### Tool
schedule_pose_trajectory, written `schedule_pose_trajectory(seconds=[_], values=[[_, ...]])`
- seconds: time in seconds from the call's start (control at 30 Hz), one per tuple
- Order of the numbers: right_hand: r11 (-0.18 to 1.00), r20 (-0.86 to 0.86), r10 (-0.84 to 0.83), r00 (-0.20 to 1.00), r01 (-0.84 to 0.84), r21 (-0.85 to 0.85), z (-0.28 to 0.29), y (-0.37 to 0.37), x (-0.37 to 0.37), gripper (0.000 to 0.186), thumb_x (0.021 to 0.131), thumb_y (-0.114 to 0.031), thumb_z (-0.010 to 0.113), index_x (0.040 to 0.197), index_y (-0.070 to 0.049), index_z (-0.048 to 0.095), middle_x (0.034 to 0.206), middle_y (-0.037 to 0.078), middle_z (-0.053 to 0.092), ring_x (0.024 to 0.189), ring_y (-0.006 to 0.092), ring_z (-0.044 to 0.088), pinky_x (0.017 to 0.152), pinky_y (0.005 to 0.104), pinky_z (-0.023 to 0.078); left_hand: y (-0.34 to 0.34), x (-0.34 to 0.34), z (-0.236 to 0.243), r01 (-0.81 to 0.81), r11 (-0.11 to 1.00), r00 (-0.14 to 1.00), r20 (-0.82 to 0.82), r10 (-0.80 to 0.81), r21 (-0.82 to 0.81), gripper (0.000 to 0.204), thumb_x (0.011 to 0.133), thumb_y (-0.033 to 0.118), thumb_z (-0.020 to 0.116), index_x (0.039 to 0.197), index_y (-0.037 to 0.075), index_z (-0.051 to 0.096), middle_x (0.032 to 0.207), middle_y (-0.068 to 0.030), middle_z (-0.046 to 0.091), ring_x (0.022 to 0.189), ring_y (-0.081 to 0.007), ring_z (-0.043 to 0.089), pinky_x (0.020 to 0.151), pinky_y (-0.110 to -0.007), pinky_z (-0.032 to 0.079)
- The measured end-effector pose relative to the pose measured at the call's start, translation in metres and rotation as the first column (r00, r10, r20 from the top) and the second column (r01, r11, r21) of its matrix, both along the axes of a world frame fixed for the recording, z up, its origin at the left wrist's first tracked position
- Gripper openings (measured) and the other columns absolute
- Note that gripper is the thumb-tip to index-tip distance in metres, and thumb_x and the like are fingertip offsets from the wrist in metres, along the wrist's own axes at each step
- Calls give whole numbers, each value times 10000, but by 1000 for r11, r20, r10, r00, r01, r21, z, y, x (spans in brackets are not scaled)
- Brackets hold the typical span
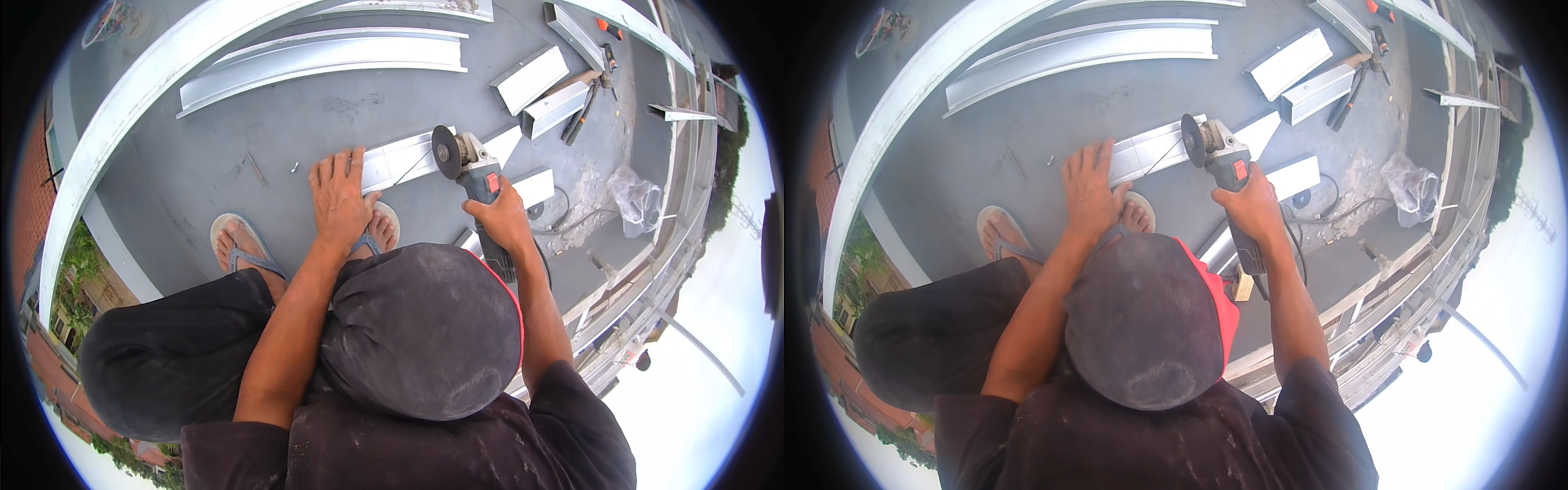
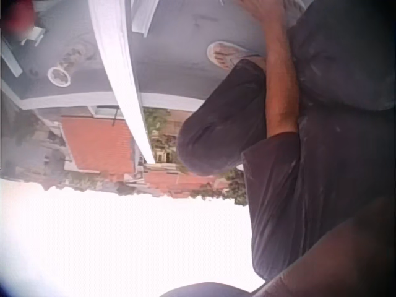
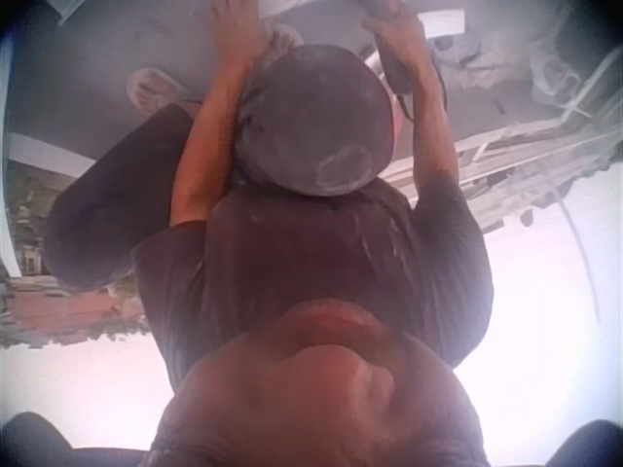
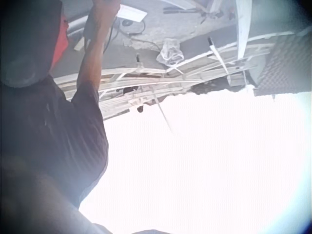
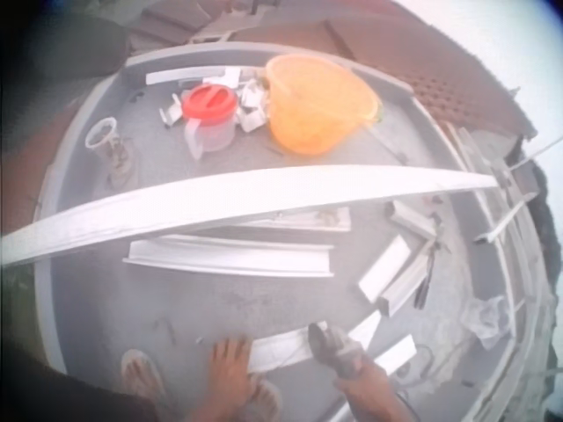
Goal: The person uses an angle grinder to cut several pieces of metal on a rooftop. They hold the metal pieces with one hand and operate the grinder with the other, creating sparks as they cut. After cutting, they place the pieces aside and continue with more cuts.
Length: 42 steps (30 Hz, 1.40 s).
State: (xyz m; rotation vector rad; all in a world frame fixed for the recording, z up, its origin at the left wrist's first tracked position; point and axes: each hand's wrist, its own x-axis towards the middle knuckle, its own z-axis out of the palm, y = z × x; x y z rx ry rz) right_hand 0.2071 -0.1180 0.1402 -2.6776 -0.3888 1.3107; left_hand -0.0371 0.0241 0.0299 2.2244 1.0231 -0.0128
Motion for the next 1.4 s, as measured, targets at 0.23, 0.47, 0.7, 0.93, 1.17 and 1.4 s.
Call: schedule_pose_trajectory(seconds=[0.23,0.47,0.7,0.93,1.17,1.4], values=[[998,13,59,998,-59,-9,4,9,6,702,769,-305,832,1332,75,654,1150,283,789,1099,439,776,993,494,591,0,2,1,13,1000,1000,-8,-13,23,869,803,234,948,1568,28,592,1461,-149,616,1400,-360,532,1314,-593,311],[995,31,88,996,-87,-39,-5,9,11,708,762,-315,832,1311,94,653,1164,316,781,1138,482,760,1009,517,584,1,3,4,16,1000,1000,4,-16,15,859,807,220,943,1565,19,591,1439,-149,620,1384,-366,542,1313,-598,322],[993,29,105,994,-104,-51,-8,8,12,740,768,-340,845,1323,108,646,1177,326,778,1159,487,755,1023,516,583,2,5,7,27,1000,999,-46,-27,0,883,817,252,942,1581,12,572,1440,-113,604,1382,-331,533,1357,-590,279],[991,44,128,991,-126,-33,-11,7,13,744,777,-323,847,1351,104,645,1191,316,783,1167,478,759,1027,507,582,2,5,5,30,1000,998,-50,-30,8,866,823,259,936,1574,13,581,1427,-112,607,1372,-335,535,1359,-595,272],[994,24,105,994,-105,-13,-11,7,12,721,785,-306,842,1355,91,649,1196,305,784,1154,449,770,1028,494,586,3,4,4,19,1000,1000,-22,-19,6,839,830,234,930,1566,23,586,1422,-153,617,1362,-375,543,1337,-610,287],[995,21,96,995,-97,30,-14,3,13,692,785,-299,838,1339,75,662,1164,276,789,1106,419,778,999,476,592,2,5,3,18,1000,999,-30,-17,15,841,827,252,934,1561,17,597,1427,-156,618,1357,-373,545,1339,-607,290]])
